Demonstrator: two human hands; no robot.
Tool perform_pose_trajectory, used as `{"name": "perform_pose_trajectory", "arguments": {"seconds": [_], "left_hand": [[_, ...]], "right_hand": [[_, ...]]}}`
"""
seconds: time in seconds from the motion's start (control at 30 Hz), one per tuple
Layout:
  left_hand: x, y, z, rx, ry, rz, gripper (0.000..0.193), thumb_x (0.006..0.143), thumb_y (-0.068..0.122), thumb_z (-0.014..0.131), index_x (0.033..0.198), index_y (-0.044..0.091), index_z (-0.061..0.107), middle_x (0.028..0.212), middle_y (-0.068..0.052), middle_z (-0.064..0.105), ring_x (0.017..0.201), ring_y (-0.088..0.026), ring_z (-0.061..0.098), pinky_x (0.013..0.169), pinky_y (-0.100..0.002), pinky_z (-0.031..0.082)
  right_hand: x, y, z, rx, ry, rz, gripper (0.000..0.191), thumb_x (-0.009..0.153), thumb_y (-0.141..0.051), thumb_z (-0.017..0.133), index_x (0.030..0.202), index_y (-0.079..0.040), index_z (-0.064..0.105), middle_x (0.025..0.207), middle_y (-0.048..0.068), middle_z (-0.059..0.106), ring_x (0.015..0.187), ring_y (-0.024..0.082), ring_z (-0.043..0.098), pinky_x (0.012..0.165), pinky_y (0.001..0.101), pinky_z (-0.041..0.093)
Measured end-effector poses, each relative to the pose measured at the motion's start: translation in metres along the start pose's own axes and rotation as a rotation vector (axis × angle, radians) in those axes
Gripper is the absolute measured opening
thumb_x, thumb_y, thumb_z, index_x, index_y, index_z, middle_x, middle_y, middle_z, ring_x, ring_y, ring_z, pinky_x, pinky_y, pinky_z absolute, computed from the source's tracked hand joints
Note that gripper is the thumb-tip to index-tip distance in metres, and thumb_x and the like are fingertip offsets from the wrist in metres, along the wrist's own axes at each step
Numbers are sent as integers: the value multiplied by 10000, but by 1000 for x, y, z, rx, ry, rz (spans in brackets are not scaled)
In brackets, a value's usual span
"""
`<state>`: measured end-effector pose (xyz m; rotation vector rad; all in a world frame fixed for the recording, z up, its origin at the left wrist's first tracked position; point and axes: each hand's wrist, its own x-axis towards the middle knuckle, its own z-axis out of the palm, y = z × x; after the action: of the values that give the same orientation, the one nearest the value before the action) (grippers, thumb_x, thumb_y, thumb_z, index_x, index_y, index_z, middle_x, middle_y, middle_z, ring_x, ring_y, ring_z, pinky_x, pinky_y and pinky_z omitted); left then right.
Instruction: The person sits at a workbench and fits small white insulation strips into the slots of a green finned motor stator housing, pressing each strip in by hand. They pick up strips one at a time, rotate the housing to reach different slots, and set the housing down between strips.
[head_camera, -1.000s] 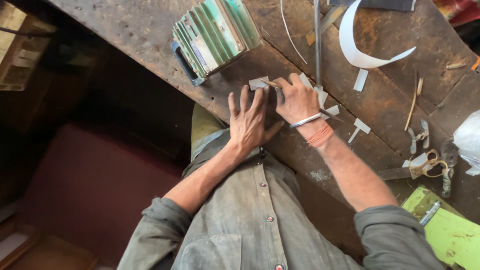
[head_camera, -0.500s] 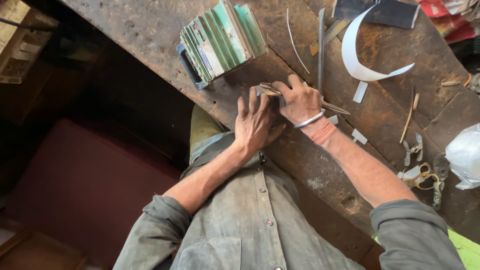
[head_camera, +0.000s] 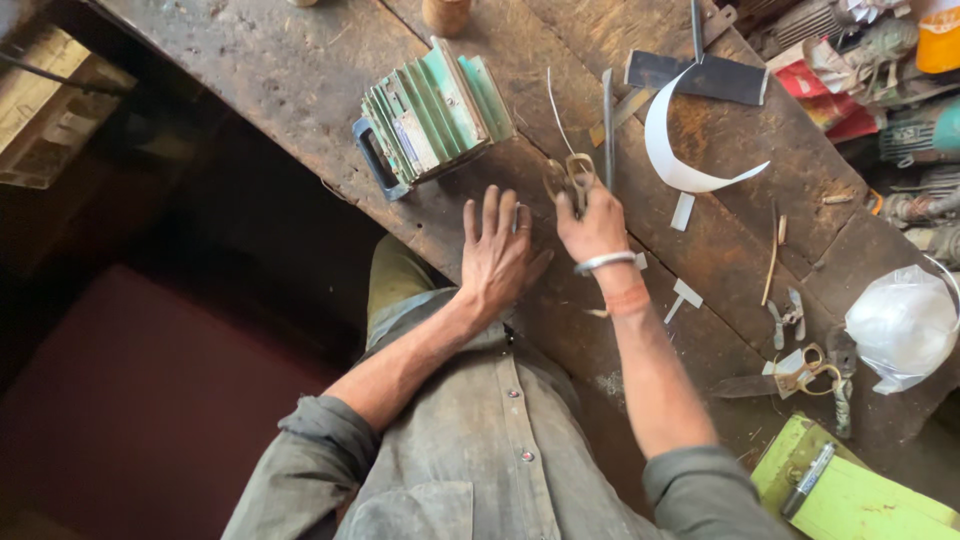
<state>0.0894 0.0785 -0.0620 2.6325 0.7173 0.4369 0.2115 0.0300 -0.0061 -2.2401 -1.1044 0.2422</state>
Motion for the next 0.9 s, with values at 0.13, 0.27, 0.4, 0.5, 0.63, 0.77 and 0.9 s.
{"name": "perform_pose_trajectory", "arguments": {"seconds": [0.13, 0.27, 0.4, 0.5, 0.63, 0.77, 0.9], "left_hand": [[-6, -1, 0, -6, 3, 28, 818, 886, 529, 689, 1425, -67, 537, 1330, -194, 519, 1354, -385, 406, 1183, -608, 252], [-8, 1, 3, 38, 24, 37, 755, 906, 516, 659, 1423, -19, 531, 1384, -174, 520, 1345, -385, 410, 1167, -607, 247], [-16, 4, 6, 296, -26, 87, 702, 885, 428, 657, 1476, 78, 512, 1446, -135, 511, 1377, -360, 403, 1191, -574, 221], [-29, 3, 4, 204, -39, 63, 796, 922, 538, 624, 1517, 25, 493, 1497, -162, 483, 1391, -378, 400, 1203, -575, 203], [-42, -2, 3, 133, -36, 31, 877, 892, 663, 603, 1521, 61, 494, 1548, -132, 458, 1381, -377, 395, 1192, -601, 180], [-46, -2, 5, 178, -80, 31, 995, 803, 740, 619, 1513, 56, 489, 1542, -140, 456, 1393, -367, 381, 1195, -595, 161], [-46, 1, 10, 249, -80, 48, 1072, 778, 790, 614, 1516, 22, 486, 1520, -146, 456, 1385, -359, 373, 1197, -579, 154]], "right_hand": [[-20, 2, -1, 23, 5, 153, 303, 877, -153, 752, 1118, 3, 653, 930, 234, 730, 893, 389, 733, 796, 435, 568], [-26, -2, 5, 61, 50, 65, 272, 882, -134, 775, 1089, 9, 669, 962, 212, 737, 884, 361, 745, 776, 409, 576], [-18, -9, 9, 55, 5, -39, 281, 860, -131, 792, 1071, 20, 683, 953, 213, 718, 859, 360, 727, 761, 414, 573], [-9, -12, 8, -79, -119, -119, 246, 834, -144, 811, 991, 8, 699, 901, 205, 698, 831, 384, 694, 749, 450, 552], [-1, -15, 8, -102, -213, -179, 248, 823, -151, 789, 1006, -1, 715, 881, 191, 669, 807, 397, 670, 729, 463, 544], [-6, -13, 12, -193, -213, -270, 241, 845, -144, 752, 1072, -63, 744, 914, 174, 646, 804, 401, 669, 700, 470, 551], [-19, -10, 15, -276, -229, -281, 157, 918, -164, 718, 1071, -141, 742, 924, 141, 619, 769, 386, 677, 643, 488, 550]]}}
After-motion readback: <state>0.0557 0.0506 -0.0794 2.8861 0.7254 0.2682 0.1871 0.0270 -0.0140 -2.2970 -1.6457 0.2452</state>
